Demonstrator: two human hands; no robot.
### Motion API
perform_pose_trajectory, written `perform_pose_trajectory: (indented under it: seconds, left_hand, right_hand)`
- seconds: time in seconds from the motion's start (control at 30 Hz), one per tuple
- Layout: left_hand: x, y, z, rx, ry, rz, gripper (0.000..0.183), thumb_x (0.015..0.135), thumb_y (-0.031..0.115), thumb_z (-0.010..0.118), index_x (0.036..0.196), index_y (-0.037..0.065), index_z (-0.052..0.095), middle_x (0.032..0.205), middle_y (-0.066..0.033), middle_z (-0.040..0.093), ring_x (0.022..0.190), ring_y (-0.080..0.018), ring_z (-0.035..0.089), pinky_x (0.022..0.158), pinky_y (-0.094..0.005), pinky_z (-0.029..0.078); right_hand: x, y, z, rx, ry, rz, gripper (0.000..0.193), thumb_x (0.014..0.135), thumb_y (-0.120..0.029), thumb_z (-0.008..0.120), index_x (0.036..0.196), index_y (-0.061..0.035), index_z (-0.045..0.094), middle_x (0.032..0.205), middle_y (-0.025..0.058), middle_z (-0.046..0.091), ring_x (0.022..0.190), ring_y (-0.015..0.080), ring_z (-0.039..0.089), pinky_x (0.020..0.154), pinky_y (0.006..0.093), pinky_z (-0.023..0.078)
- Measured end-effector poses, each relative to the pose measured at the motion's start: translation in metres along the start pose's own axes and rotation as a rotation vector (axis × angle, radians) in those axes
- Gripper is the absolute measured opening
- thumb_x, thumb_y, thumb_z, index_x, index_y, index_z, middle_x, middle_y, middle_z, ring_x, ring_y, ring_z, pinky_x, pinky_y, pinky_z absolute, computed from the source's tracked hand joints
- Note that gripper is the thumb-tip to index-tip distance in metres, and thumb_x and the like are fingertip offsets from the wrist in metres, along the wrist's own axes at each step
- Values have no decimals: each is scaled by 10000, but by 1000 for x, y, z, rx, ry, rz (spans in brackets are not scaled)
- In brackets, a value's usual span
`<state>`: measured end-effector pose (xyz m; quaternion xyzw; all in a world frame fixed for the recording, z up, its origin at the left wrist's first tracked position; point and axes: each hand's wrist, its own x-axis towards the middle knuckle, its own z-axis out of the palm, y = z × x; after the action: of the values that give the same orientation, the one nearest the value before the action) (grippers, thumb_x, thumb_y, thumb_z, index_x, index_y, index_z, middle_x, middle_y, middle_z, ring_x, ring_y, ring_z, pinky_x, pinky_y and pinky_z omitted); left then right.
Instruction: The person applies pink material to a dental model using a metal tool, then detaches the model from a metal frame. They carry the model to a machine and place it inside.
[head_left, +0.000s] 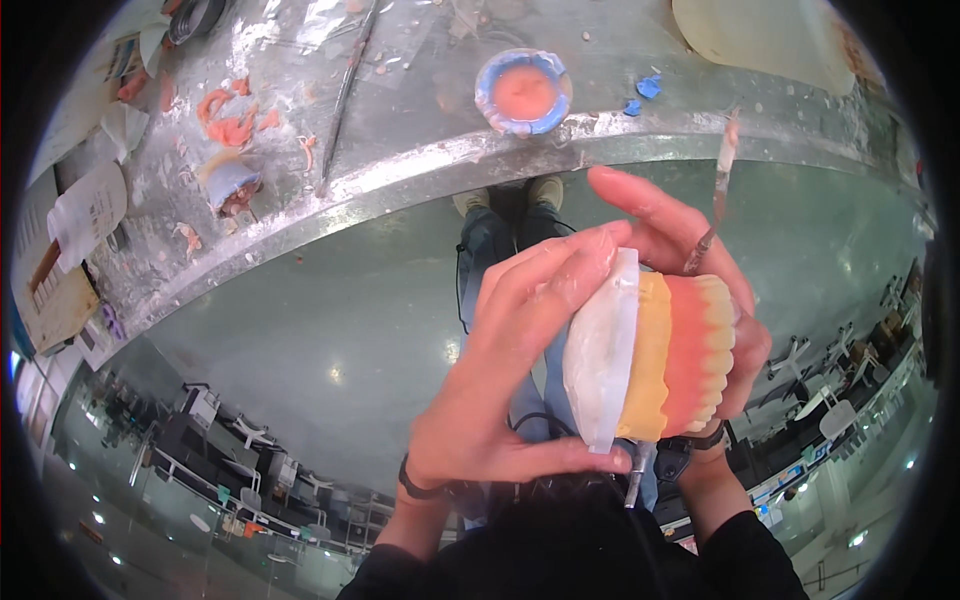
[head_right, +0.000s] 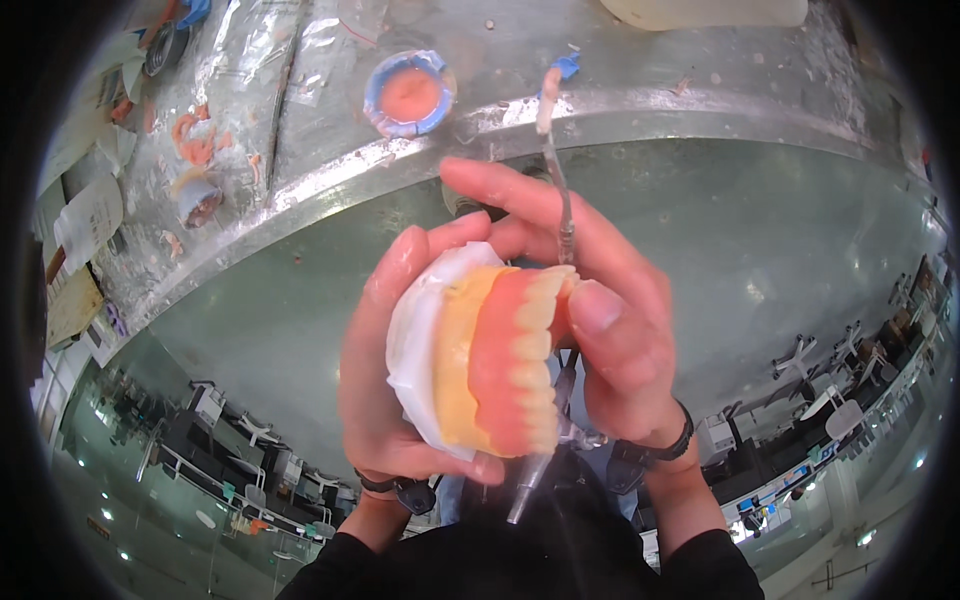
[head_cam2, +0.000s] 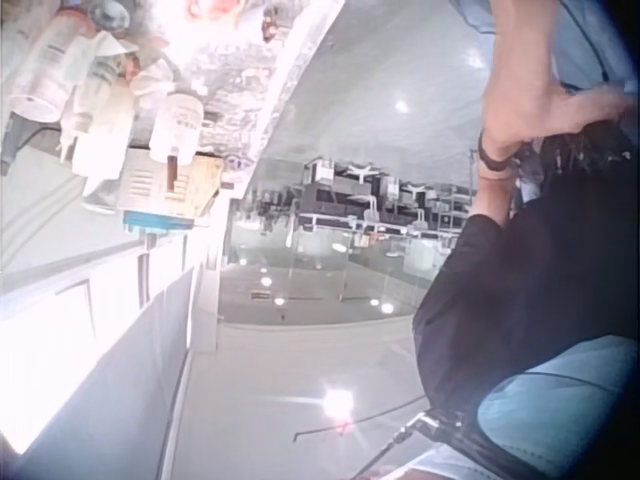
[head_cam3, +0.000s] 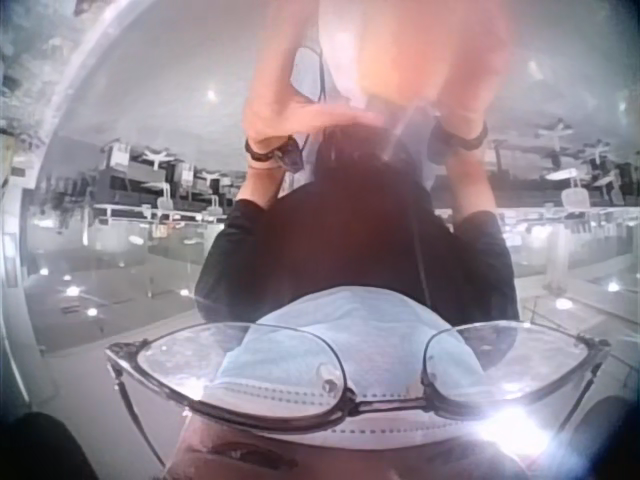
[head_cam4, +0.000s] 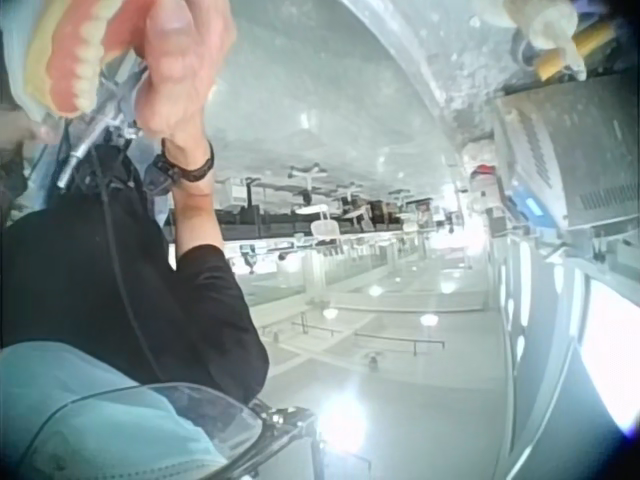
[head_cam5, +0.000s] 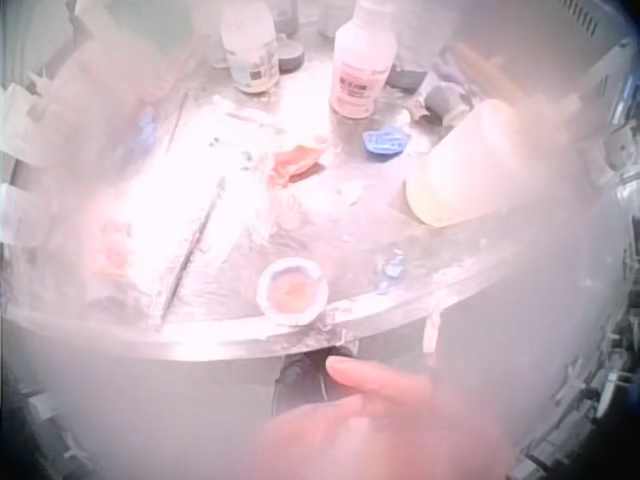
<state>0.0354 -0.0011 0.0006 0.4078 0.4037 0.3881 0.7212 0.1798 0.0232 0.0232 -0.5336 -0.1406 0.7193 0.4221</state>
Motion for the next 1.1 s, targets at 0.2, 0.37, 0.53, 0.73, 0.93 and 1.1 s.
perform_pose_trajectory:
  seconds: [0.2, 0.37, 0.53, 0.73, 0.93, 1.1]
  left_hand:
    - [-1, -17, -12, 170, 43, 249, 796, 563, 220, 825, 1237, 18, 453, 1254, -192, 472, 1163, -342, 434, 970, -423, 320]
    - [-6, -18, -9, -154, 144, 228, 903, 528, 228, 866, 1257, 20, 375, 1236, -206, 450, 1145, -309, 464, 961, -408, 369]
    - [-17, -11, -26, -92, 558, -64, 1179, 379, 517, 851, 1292, 33, 284, 1244, -159, 424, 1140, -251, 461, 964, -372, 398]
    - [-14, -10, -45, 96, 776, -28, 1130, 415, 510, 861, 1275, 37, 299, 1218, -103, 409, 1129, -224, 464, 955, -362, 410]
    - [-11, 2, -32, 221, 803, 136, 960, 491, 217, 883, 1247, 28, 323, 1236, -141, 420, 1138, -241, 465, 952, -366, 430]
    - [-10, -1, -37, 214, 551, 126, 956, 495, 72, 849, 1290, -13, 326, 1228, -173, 457, 1129, -256, 485, 951, -377, 432]
  right_hand:
    - [1, 7, -3, -32, -94, 37, 890, 717, -591, 510, 1214, 140, 411, 1058, 193, 589, 936, 189, 597, 794, 272, 480]
    - [4, -5, -22, -380, -82, 37, 631, 887, -490, 395, 1145, 73, 513, 923, 113, 584, 716, 121, 522, 654, 253, 433]
    - [24, 12, -45, -397, 218, -511, 461, 960, -330, 312, 1027, 68, 534, 830, 95, 527, 641, 104, 439, 548, 235, 348]
    - [24, 8, -56, -237, 237, -845, 394, 962, -261, 332, 943, 75, 538, 780, 144, 545, 570, 158, 487, 526, 249, 406]
    - [27, 14, -33, -369, 263, -761, 348, 942, -236, 395, 968, 87, 522, 826, 212, 611, 654, 227, 605, 572, 288, 489]
    - [37, 20, -26, -533, 253, -874, 278, 929, -169, 435, 992, 89, 519, 857, 230, 625, 721, 266, 641, 599, 311, 515]
